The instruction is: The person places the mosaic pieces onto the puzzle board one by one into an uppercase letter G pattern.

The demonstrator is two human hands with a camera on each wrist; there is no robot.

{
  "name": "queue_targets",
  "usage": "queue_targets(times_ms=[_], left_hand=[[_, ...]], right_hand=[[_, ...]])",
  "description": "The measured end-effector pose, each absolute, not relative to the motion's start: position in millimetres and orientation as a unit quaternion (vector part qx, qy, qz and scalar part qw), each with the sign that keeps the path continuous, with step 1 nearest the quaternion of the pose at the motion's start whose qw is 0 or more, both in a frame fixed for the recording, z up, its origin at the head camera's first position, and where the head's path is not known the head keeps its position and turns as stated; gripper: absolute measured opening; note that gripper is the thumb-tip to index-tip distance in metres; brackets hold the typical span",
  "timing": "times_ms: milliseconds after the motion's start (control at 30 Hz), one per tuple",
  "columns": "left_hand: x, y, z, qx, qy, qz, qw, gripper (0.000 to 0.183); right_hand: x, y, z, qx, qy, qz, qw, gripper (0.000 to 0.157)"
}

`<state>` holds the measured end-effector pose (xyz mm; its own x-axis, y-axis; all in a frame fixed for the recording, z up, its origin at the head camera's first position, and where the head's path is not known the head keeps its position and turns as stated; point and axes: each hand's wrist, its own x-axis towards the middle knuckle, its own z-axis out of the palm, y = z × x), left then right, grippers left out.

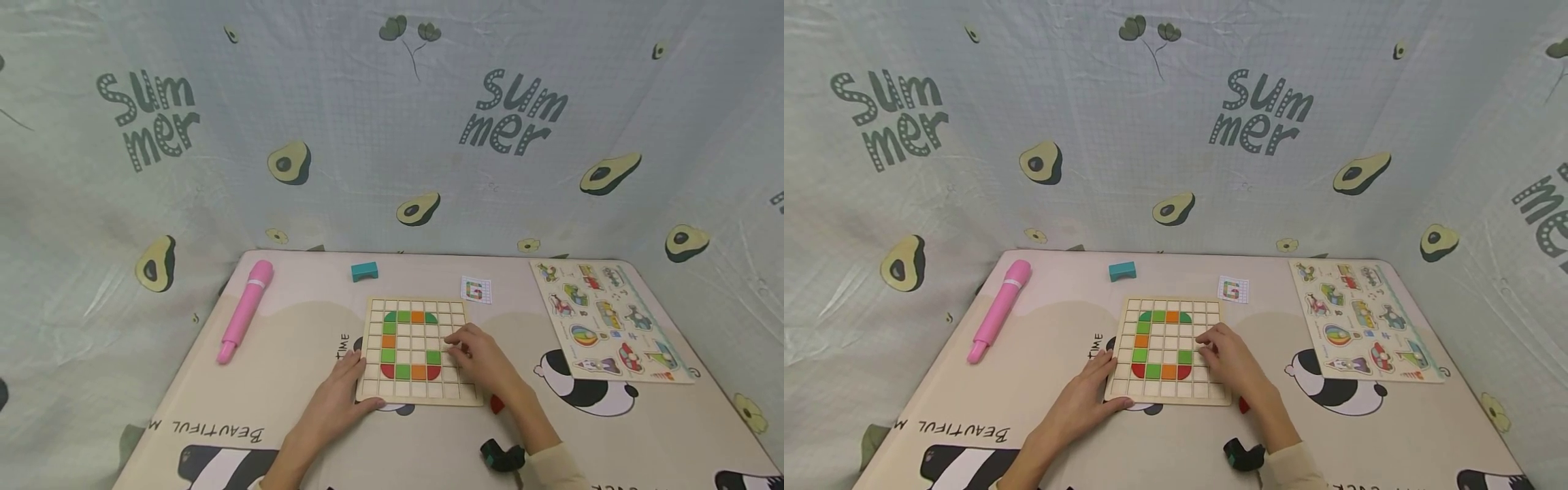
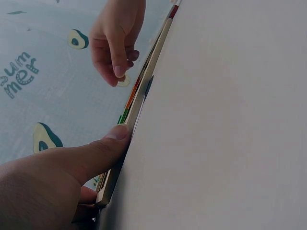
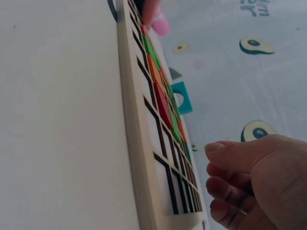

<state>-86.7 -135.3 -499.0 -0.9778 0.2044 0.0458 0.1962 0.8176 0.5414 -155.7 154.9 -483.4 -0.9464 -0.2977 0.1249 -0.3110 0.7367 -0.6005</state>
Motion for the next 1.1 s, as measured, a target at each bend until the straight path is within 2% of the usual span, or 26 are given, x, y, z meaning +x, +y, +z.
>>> queue_targets(times_ms=[1100], left_hand=[[-85.7, -134.7, -499.1, 0.106, 0.955, 0.279, -0.003, 0.083]], right_hand=[[-138.4, 228.3, -486.4, 0.108, -0.954, 0.276, -0.046, 0.035]])
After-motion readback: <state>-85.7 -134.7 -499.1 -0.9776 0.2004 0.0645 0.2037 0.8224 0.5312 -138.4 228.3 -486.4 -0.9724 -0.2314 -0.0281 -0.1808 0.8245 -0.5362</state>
